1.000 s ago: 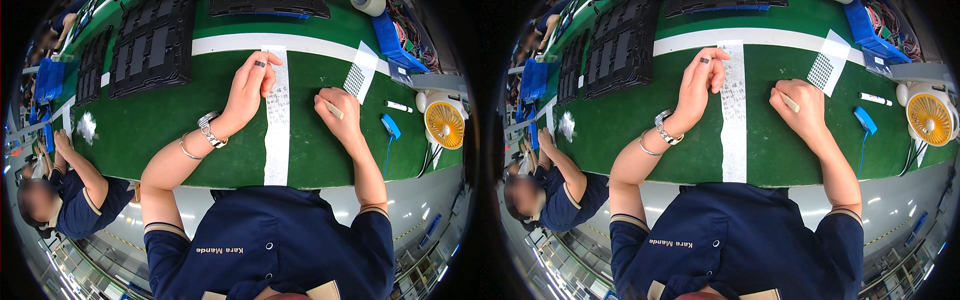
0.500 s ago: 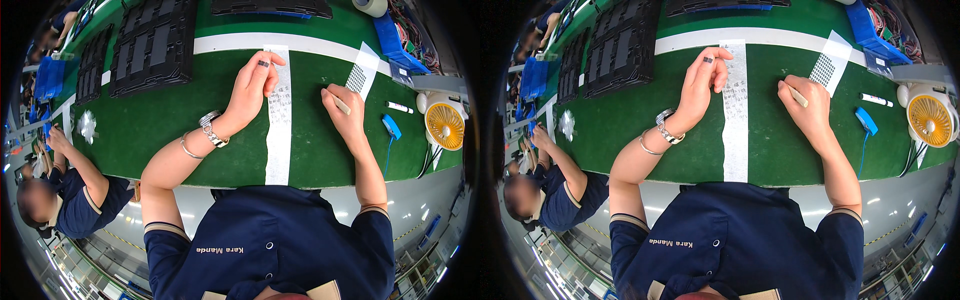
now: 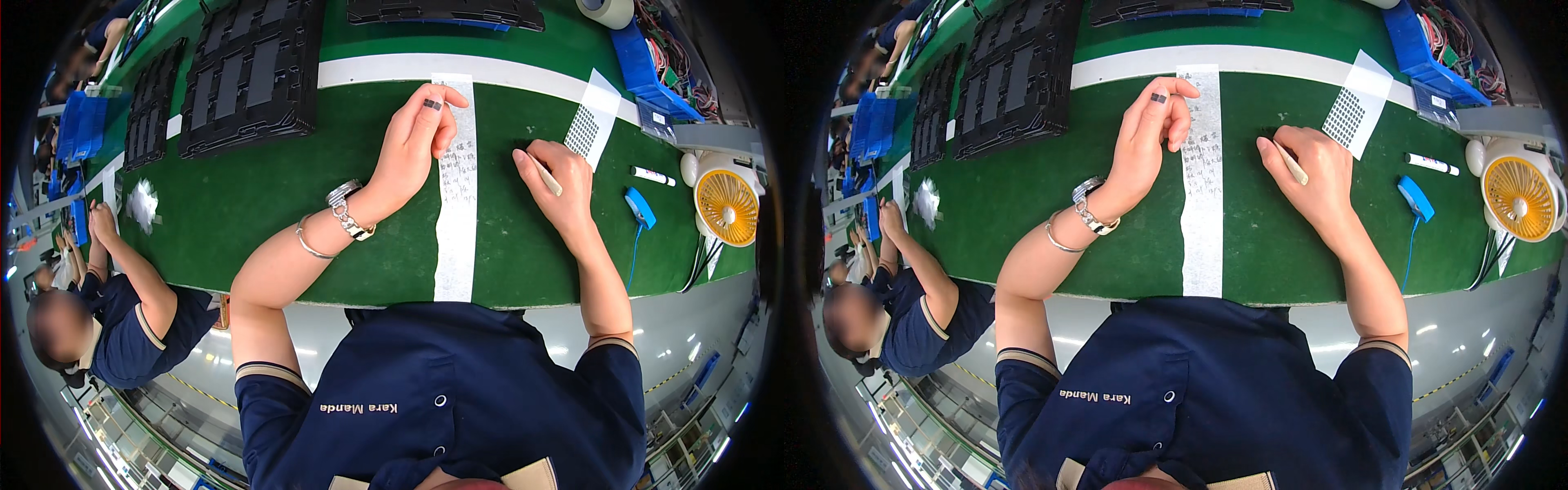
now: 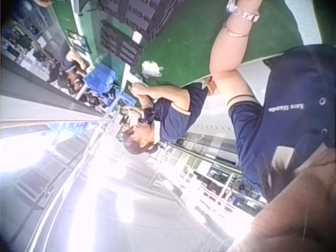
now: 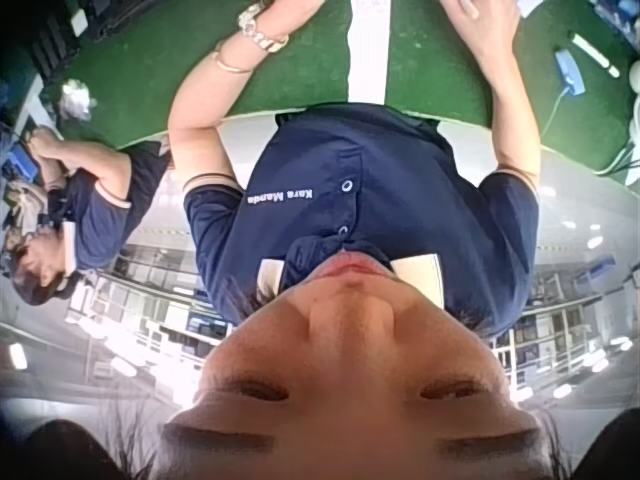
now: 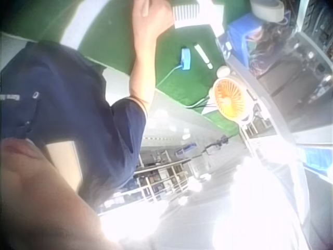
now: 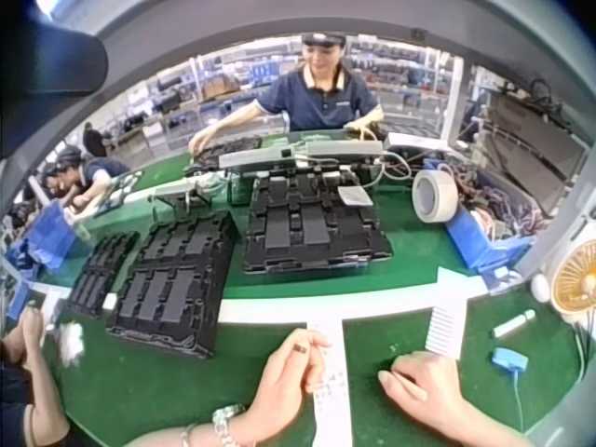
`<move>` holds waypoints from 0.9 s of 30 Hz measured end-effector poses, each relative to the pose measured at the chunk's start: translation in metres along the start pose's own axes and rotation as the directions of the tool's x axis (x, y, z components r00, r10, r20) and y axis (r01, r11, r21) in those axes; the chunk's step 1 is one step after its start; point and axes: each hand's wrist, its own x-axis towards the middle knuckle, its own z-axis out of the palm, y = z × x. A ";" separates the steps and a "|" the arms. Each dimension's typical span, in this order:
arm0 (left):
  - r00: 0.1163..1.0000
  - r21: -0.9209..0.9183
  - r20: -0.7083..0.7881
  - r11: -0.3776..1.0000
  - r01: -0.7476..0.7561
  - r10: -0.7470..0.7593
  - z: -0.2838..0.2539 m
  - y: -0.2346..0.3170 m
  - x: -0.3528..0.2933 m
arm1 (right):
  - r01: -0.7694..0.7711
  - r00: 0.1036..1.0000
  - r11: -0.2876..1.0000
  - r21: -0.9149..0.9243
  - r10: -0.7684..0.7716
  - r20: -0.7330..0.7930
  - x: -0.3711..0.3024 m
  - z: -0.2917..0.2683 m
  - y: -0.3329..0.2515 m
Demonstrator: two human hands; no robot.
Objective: The person is seen writing on a piece of paper and then assembling some small black plastic parts into a larger tray.
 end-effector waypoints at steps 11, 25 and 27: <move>1.000 0.001 -0.001 1.000 0.003 -0.003 0.000 0.000 0.000 | 0.051 0.998 0.998 0.023 -0.050 -0.049 0.001 0.003 -0.002; 1.000 -0.010 -0.013 1.000 -0.016 0.016 0.004 -0.001 0.003 | 0.146 0.975 0.987 -0.063 -0.154 -0.157 0.011 0.018 -0.004; 1.000 -0.015 -0.013 1.000 -0.010 0.009 0.004 -0.001 0.003 | 0.149 0.977 0.986 -0.080 -0.159 -0.145 0.011 0.018 -0.005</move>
